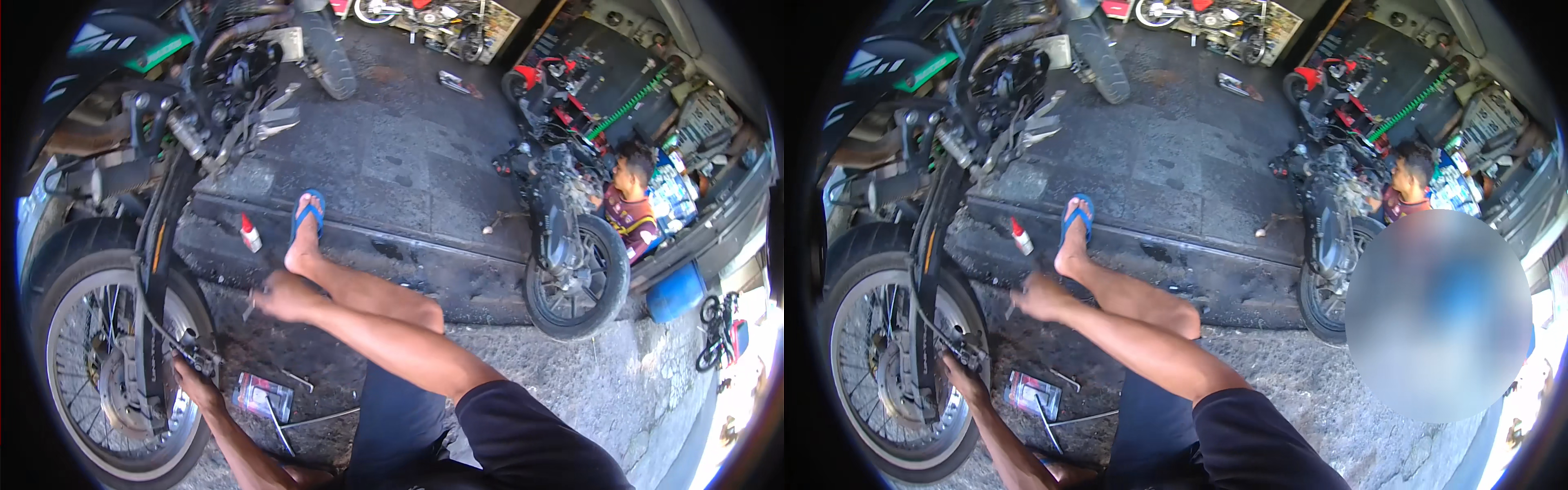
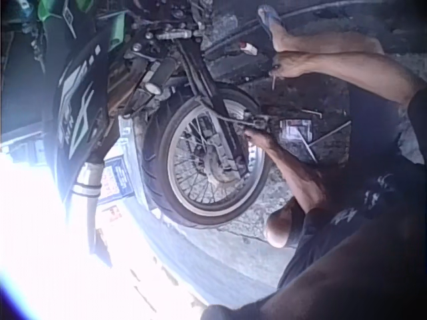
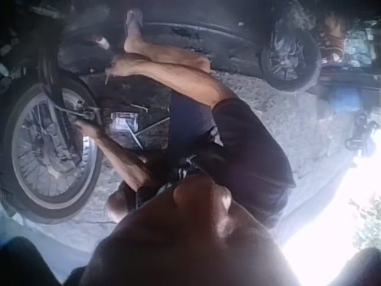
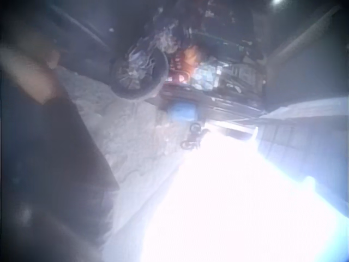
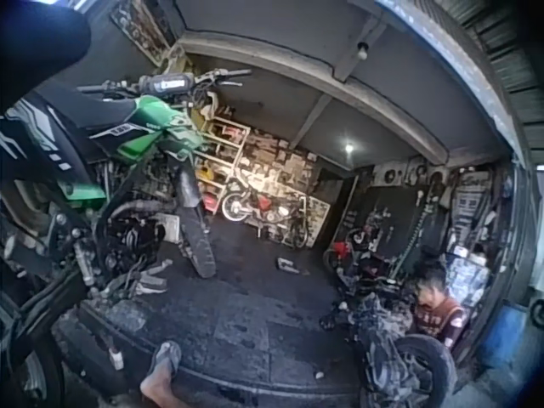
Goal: The person uses tools to remove a brake caliper from a motorcycle, applies a substance from a red tube, and replaces the brake pads.
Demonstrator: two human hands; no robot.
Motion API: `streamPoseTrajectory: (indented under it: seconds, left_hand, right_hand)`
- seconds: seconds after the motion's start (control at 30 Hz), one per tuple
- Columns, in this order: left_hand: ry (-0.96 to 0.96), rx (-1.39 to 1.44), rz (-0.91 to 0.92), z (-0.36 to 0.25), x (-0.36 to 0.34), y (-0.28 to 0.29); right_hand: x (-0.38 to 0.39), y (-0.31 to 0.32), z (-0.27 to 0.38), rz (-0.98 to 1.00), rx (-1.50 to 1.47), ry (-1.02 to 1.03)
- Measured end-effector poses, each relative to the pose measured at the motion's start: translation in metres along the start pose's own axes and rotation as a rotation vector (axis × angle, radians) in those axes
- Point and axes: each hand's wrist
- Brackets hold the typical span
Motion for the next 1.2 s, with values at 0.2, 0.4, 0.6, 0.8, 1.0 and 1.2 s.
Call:
streamPoseTrajectory:
  seconds: [0.2,0.4,0.6,0.8,1.0,1.2]
  left_hand:
    - [0.176,0.369,-0.043,-0.002,-0.008,0.043]
    - [0.1,-0.06,-0.125,-0.007,-0.011,0.007]
    - [0.089,0.15,-0.085,-0.016,-0.002,0.013]
    - [0.026,0.148,-0.091,0.004,-0.01,0.01]
    - [-0.004,0.055,-0.063,-0.012,-0.006,0.006]
    - [-0.061,0.047,-0.056,-0.012,-0.007,0.01]
  right_hand:
    - [0.018,-0.15,-0.028,0.531,0.411,0.057]
    - [0.021,-0.111,-0.006,0.224,0.185,-0.038]
    - [0.009,-0.069,0.11,0.512,-0.788,-0.212]
    - [-0.004,-0.076,0.113,0.536,-0.657,-0.235]
    - [-0.005,-0.072,0.12,0.562,-0.66,-0.295]
    - [-0.011,-0.07,0.127,0.644,-0.661,-0.384]
Point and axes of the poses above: each hand's wrist, its own x-axis away from the middle knuckle, its own y-axis out of the back of the hand, z = x × y, and after that the axes turned 13 degrees about x, right-handed
